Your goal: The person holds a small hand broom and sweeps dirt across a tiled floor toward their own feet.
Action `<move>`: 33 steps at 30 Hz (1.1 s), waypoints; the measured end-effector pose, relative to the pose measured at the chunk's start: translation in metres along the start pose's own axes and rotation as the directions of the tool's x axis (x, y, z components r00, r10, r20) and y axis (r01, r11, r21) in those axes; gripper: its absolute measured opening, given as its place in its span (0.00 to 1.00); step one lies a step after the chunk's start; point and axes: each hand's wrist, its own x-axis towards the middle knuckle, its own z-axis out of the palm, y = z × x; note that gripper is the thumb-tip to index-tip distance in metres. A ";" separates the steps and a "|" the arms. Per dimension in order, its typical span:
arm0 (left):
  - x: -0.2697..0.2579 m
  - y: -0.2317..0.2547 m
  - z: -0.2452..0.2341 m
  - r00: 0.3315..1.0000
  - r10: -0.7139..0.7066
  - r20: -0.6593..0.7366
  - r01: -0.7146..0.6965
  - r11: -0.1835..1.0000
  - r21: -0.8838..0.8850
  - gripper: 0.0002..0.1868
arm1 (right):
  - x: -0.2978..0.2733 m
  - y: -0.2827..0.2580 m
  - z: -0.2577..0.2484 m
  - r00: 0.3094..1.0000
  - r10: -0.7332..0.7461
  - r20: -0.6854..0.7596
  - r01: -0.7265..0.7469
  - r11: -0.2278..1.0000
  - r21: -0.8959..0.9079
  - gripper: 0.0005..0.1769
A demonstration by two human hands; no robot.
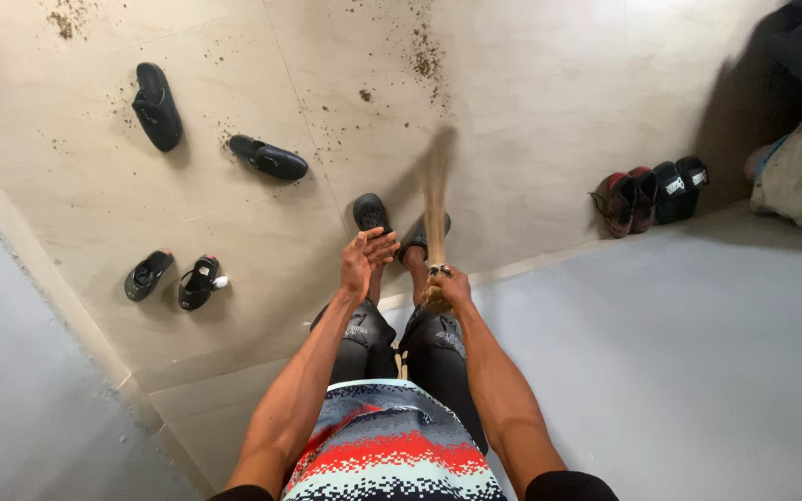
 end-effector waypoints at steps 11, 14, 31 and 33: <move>0.007 0.006 0.003 1.000 0.004 0.003 -0.004 1.000 -0.009 0.39 | -0.041 0.025 -0.012 0.979 -0.120 -0.164 0.115 0.993 -0.040 0.43; 0.008 0.008 0.004 1.000 0.002 0.001 -0.002 1.000 0.004 0.39 | -0.030 0.020 -0.014 0.985 -0.070 -0.157 0.098 0.979 0.179 0.34; 0.019 0.015 0.016 0.999 0.022 0.028 -0.023 0.999 0.048 0.41 | -0.031 -0.021 -0.056 0.984 -0.139 -0.112 0.137 0.990 -0.027 0.42; 0.021 0.019 0.024 0.999 0.010 0.050 -0.010 1.000 0.000 0.41 | -0.028 -0.021 -0.063 0.987 -0.099 -0.125 0.107 0.993 0.059 0.44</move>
